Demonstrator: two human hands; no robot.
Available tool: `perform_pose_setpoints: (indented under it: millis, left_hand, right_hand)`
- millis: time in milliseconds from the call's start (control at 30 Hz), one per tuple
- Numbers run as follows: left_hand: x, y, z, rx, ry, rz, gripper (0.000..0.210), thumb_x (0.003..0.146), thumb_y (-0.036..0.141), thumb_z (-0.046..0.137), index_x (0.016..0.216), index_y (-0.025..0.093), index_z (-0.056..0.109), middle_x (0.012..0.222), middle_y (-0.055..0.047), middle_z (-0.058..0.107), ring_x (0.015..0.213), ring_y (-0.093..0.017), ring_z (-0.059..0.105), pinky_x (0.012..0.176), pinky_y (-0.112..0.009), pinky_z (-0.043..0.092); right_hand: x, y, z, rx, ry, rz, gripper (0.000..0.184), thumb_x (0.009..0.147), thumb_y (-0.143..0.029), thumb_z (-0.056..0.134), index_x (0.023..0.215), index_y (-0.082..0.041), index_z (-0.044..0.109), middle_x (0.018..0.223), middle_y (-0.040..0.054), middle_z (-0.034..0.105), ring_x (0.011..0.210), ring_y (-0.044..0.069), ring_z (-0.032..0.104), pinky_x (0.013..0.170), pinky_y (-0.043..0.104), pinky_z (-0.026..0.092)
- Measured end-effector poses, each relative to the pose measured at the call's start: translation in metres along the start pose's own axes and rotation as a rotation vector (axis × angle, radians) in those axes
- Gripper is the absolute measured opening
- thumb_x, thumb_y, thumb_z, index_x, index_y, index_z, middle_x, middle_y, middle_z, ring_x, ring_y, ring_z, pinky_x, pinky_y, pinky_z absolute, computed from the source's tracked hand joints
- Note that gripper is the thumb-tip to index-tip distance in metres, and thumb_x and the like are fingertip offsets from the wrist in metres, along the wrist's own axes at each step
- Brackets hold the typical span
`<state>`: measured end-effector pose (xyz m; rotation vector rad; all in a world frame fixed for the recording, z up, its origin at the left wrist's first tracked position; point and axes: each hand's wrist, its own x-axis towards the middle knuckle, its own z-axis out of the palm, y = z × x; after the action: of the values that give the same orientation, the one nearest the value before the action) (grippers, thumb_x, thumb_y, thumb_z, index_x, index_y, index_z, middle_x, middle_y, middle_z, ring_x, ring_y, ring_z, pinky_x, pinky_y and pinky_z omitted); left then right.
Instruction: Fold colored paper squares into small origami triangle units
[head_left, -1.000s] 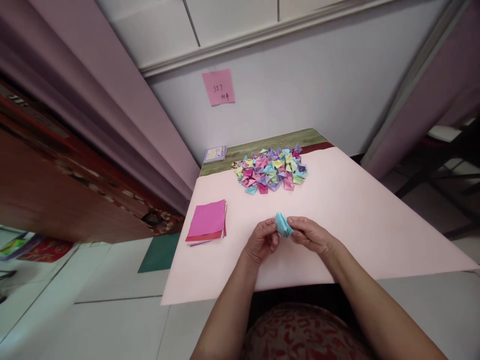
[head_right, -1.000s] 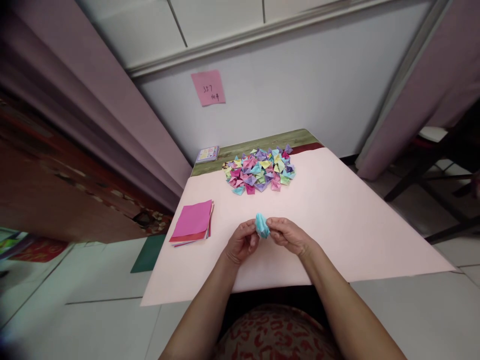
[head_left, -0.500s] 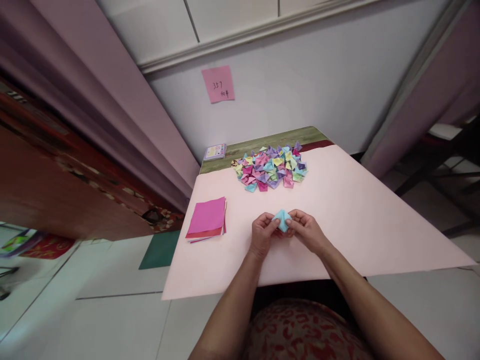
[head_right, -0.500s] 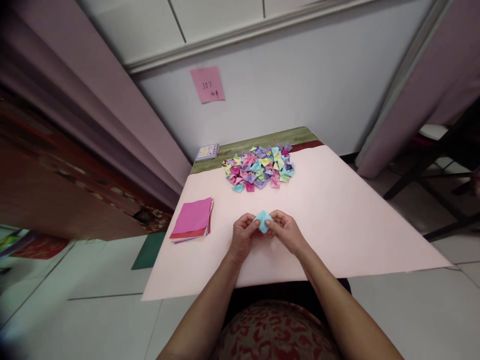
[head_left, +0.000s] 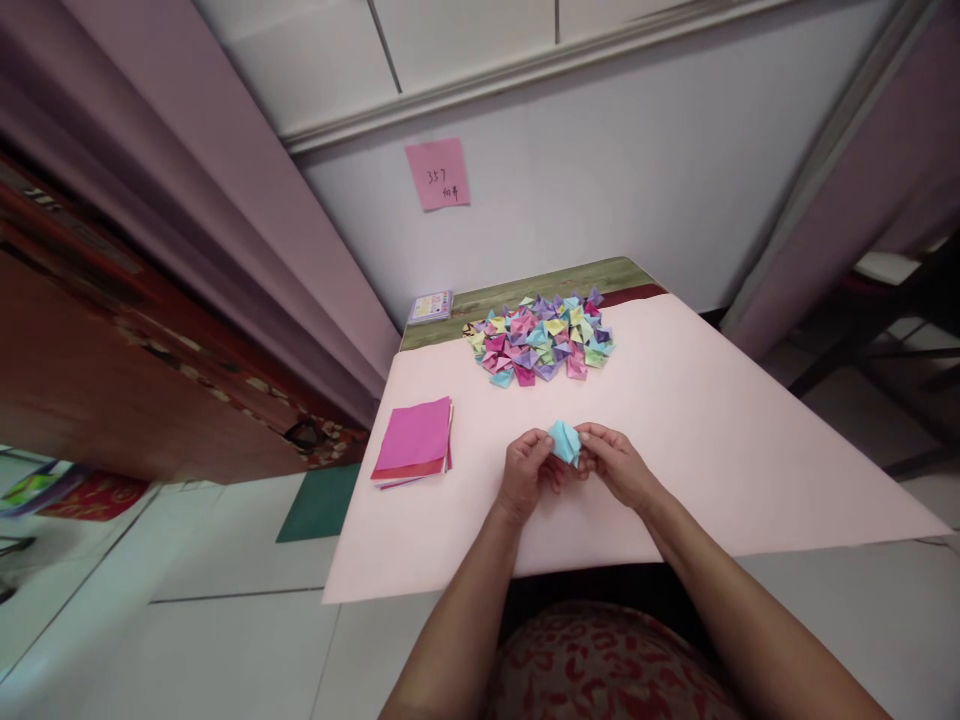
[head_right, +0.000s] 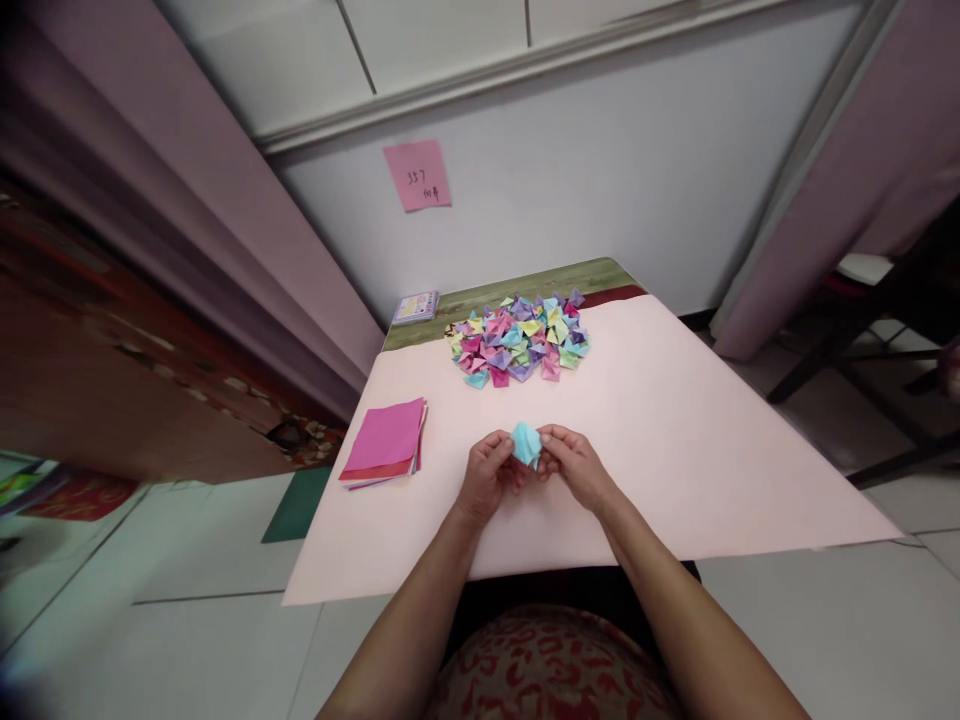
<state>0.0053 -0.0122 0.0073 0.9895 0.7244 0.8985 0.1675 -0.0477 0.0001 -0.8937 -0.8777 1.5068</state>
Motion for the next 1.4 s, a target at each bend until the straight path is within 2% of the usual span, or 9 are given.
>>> perform_pose_setpoints:
  millis: [400, 533, 733, 1167, 1333, 1400]
  left_hand:
    - [0.0, 0.0065, -0.0008, -0.093, -0.031, -0.061, 0.032, 0.081, 0.043, 0.069, 0.078, 0.014, 0.057, 0.056, -0.002, 0.065, 0.035, -0.01, 0.052, 0.031, -0.017, 0.037]
    - [-0.0006, 0.0067, -0.0009, -0.102, -0.048, -0.109, 0.032, 0.08, 0.043, 0.07, 0.077, 0.014, 0.056, 0.055, -0.001, 0.064, 0.034, -0.009, 0.05, 0.031, -0.017, 0.035]
    - [0.0005, 0.0057, -0.0014, -0.111, -0.039, -0.121, 0.034, 0.079, 0.044, 0.072, 0.077, 0.014, 0.055, 0.057, -0.002, 0.064, 0.036, -0.008, 0.051, 0.032, -0.016, 0.036]
    - [0.0001, 0.0026, 0.0005, -0.094, -0.045, -0.075, 0.034, 0.076, 0.044, 0.074, 0.079, 0.016, 0.054, 0.055, 0.001, 0.062, 0.039, -0.01, 0.052, 0.036, -0.018, 0.037]
    - [-0.0009, 0.0002, 0.0027, 0.011, 0.023, 0.033, 0.03, 0.074, 0.039, 0.077, 0.077, 0.014, 0.06, 0.059, -0.001, 0.066, 0.045, -0.01, 0.056, 0.044, -0.02, 0.044]
    - [-0.0006, -0.0013, 0.0028, 0.058, 0.046, 0.075, 0.029, 0.073, 0.038, 0.078, 0.076, 0.014, 0.062, 0.06, -0.001, 0.067, 0.048, -0.011, 0.057, 0.047, -0.022, 0.046]
  right_hand:
    - [-0.0014, 0.0027, -0.001, -0.086, -0.041, -0.039, 0.027, 0.083, -0.043, 0.07, 0.092, -0.018, 0.065, 0.063, -0.0006, 0.062, 0.053, 0.011, 0.054, 0.053, 0.024, 0.045]
    - [-0.003, 0.0014, -0.0011, -0.111, -0.094, -0.078, 0.027, 0.08, -0.039, 0.073, 0.094, -0.018, 0.064, 0.071, 0.0003, 0.064, 0.057, 0.011, 0.054, 0.056, 0.025, 0.045]
    - [-0.0042, -0.0008, -0.0008, -0.129, -0.148, -0.056, 0.032, 0.077, -0.039, 0.076, 0.096, -0.017, 0.064, 0.078, 0.003, 0.066, 0.063, 0.013, 0.057, 0.06, 0.025, 0.046]
    - [-0.0033, 0.0037, 0.003, -0.152, -0.087, -0.023, 0.039, 0.07, -0.042, 0.082, 0.093, -0.02, 0.06, 0.075, 0.0017, 0.068, 0.065, 0.016, 0.063, 0.06, 0.027, 0.046]
    - [-0.0031, 0.0035, 0.0021, -0.198, -0.001, -0.115, 0.031, 0.084, -0.051, 0.066, 0.084, -0.02, 0.064, 0.069, -0.0003, 0.061, 0.062, 0.013, 0.056, 0.062, 0.027, 0.046]
    - [-0.0027, 0.0045, 0.0025, -0.207, 0.033, -0.127, 0.029, 0.082, -0.049, 0.069, 0.083, -0.02, 0.065, 0.067, -0.0008, 0.061, 0.062, 0.014, 0.055, 0.063, 0.028, 0.047]
